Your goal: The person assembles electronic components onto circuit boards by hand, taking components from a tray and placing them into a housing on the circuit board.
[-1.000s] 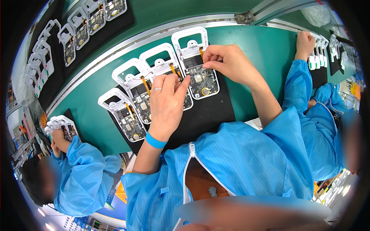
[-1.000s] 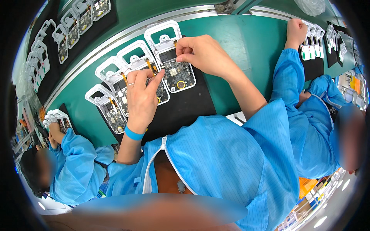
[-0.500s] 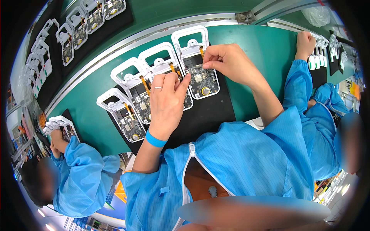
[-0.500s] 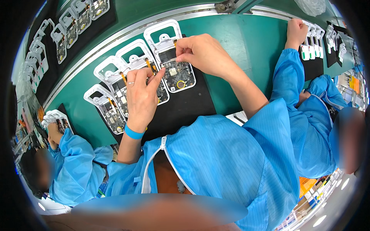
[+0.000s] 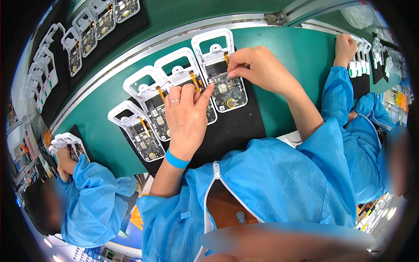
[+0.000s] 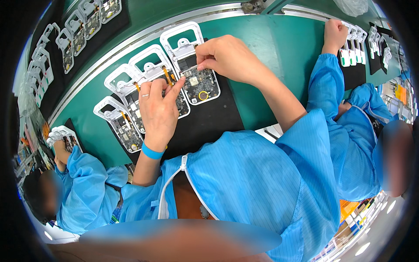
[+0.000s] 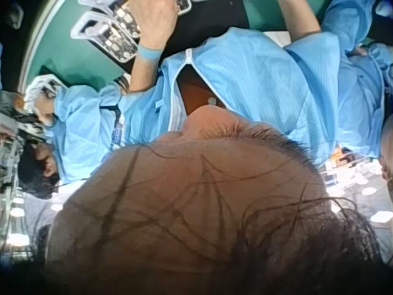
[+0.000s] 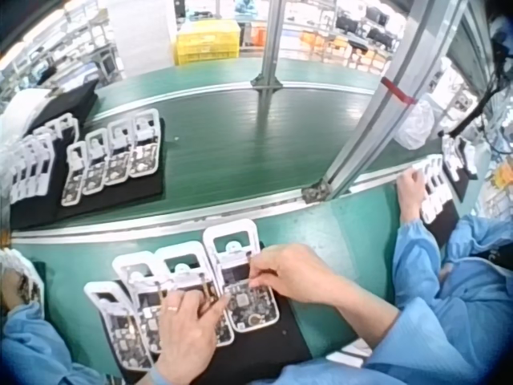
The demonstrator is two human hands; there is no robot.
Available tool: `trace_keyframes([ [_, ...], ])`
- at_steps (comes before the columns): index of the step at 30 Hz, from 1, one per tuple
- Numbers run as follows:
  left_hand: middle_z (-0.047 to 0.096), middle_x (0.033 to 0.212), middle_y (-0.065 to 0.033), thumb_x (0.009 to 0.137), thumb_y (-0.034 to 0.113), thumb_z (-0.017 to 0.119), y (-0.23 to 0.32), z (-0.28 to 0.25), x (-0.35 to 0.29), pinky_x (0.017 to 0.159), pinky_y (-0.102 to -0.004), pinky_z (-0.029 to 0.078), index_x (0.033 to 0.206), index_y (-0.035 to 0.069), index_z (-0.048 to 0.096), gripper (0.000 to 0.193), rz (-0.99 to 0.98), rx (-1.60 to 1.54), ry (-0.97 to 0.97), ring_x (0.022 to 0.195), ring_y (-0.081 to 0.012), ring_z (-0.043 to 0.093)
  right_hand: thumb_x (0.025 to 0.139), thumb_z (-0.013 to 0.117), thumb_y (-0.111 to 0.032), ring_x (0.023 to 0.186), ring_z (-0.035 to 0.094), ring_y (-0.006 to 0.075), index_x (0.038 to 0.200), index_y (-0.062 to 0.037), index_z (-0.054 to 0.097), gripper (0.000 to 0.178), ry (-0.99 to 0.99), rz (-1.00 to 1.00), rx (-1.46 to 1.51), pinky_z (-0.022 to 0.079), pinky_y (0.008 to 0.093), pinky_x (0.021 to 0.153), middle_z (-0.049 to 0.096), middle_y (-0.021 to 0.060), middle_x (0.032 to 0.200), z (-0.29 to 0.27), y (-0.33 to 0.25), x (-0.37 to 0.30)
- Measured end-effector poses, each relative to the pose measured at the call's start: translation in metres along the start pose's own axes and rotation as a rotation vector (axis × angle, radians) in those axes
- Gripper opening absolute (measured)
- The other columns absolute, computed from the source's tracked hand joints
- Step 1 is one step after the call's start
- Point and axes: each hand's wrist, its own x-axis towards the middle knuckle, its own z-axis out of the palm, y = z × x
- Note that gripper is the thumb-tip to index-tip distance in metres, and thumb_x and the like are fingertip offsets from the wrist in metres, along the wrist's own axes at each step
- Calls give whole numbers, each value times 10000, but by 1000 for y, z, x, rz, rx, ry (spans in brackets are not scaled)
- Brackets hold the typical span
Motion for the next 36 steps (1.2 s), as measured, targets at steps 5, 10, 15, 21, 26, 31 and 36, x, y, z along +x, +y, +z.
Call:
trace_keyframes([
  [5,469,839,-45,817,43,648,3,-1,0,740,-399,397,1116,175,774,350,-16,72,16,842,-244,476,803,753,-45,736,676,267,854,-10,683,93,-33,-30,15,519,350,657,687,107,789,-2,5,1],
  [10,482,840,-37,872,7,623,4,-3,2,710,-395,383,1115,255,788,384,-42,107,0,802,-243,456,802,749,-35,742,677,283,856,-12,686,86,-38,-129,-13,525,357,663,687,107,794,-7,7,7],
  [15,471,829,-37,888,9,611,6,-4,2,712,-393,368,1119,270,787,391,-58,136,-3,796,-240,452,800,751,-34,744,678,291,852,-10,688,85,-58,-139,-23,526,358,658,688,107,795,-7,7,6],
  [21,452,819,-37,881,1,610,5,-6,1,709,-390,360,1128,295,784,421,-73,152,-21,797,-237,454,793,763,-35,745,678,298,850,-4,690,98,-73,-155,-5,530,370,664,693,108,801,-8,7,6],
  [26,456,842,-43,881,-1,610,4,-9,0,713,-392,365,1134,301,782,430,-72,161,-21,815,-242,461,799,764,-41,755,680,300,860,-7,687,104,-89,-184,47,531,376,668,693,110,811,-9,5,6],
  [31,455,838,-58,848,-5,614,3,-14,3,726,-400,375,1153,245,772,424,-47,94,-45,825,-251,460,808,773,-65,751,668,291,924,-22,687,150,-60,-155,-55,529,362,666,681,106,830,-12,-1,2],
  [36,461,840,-69,836,-13,614,12,-21,3,763,-405,406,1181,167,756,414,-58,-34,-110,844,-262,462,834,791,-104,695,620,193,998,-15,682,216,47,-32,-46,505,314,638,649,67,803,-38,2,-27],
])
